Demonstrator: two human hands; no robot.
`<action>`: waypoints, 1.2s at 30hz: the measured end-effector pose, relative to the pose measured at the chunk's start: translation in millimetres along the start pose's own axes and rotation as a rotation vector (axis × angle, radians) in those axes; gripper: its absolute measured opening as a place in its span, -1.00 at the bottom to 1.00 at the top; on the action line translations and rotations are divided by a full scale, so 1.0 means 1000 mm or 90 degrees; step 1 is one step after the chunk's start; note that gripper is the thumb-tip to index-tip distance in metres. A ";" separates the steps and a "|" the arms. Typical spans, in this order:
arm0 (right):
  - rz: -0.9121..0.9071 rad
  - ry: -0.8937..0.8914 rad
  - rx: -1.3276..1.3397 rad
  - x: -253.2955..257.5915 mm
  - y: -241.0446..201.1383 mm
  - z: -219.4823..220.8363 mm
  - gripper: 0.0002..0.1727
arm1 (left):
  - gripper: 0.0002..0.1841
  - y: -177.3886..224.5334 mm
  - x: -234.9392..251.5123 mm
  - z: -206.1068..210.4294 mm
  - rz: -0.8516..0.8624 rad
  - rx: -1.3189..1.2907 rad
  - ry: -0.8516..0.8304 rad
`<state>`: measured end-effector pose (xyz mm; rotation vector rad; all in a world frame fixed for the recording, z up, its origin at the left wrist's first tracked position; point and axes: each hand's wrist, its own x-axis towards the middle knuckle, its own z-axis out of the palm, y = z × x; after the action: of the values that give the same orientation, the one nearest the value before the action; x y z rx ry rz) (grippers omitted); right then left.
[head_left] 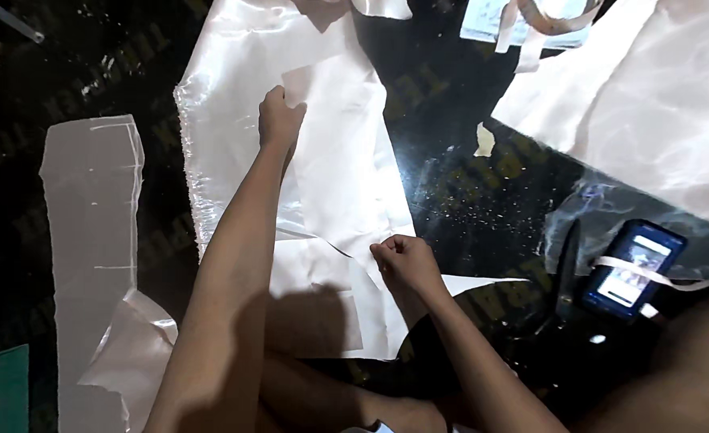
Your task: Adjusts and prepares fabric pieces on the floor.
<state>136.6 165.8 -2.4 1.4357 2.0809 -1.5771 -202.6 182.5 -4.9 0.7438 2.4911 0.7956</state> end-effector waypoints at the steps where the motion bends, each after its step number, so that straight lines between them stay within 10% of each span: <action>1: 0.002 -0.004 -0.020 0.001 -0.001 -0.001 -0.68 | -0.62 -0.003 -0.001 -0.001 -0.009 0.012 -0.005; 36: 0.034 -0.007 -0.022 -0.002 0.031 -0.046 -0.71 | -0.62 -0.031 -0.037 0.001 -0.091 0.007 0.046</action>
<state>179.2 201.0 -1.4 1.4555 2.0363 -1.5180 -184.6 139.6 -17.0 0.5427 2.5812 0.7701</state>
